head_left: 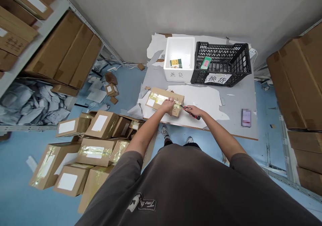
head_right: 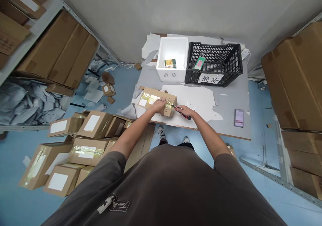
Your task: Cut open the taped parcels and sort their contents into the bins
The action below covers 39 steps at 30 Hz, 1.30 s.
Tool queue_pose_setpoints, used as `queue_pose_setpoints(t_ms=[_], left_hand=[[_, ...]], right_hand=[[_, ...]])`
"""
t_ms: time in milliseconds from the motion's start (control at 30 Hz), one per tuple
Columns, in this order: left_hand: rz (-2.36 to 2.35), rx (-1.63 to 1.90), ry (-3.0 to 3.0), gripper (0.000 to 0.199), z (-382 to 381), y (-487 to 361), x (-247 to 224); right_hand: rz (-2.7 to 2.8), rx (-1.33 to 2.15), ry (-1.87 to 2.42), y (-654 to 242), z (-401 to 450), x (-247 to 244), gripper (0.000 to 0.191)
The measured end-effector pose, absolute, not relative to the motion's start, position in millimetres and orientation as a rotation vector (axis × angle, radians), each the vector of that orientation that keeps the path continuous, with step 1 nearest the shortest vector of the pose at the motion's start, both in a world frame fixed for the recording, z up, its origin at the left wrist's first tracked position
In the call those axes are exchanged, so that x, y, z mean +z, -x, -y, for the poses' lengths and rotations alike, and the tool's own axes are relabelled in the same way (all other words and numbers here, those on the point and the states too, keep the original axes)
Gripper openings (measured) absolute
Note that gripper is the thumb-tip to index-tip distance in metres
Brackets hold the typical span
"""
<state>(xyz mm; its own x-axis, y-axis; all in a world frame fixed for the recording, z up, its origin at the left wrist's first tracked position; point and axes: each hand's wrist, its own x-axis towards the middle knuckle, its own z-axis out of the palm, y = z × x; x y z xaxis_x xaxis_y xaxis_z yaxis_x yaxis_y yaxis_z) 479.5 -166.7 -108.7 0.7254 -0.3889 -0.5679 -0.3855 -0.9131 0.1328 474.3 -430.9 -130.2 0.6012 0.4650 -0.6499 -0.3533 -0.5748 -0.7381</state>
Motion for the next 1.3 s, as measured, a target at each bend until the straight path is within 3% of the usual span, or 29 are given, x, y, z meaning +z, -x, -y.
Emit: queue_pose_setpoints(t_ms=[367,733,1300], left_hand=[[0.7,-0.912,-2.912,0.14,163,-480,-122],[0.829,-0.746,-2.903,0.13,149,-478,-148],[0.862,-0.737,-2.858,0.128,147,-484,-167]], right_hand=[[0.049,1.11,1.739,-460,431,-144,0.024],[0.061,1.08,1.704,-457,429,-159,0.039],[-0.004,1.022,1.612,-433,429,-177,0.041]])
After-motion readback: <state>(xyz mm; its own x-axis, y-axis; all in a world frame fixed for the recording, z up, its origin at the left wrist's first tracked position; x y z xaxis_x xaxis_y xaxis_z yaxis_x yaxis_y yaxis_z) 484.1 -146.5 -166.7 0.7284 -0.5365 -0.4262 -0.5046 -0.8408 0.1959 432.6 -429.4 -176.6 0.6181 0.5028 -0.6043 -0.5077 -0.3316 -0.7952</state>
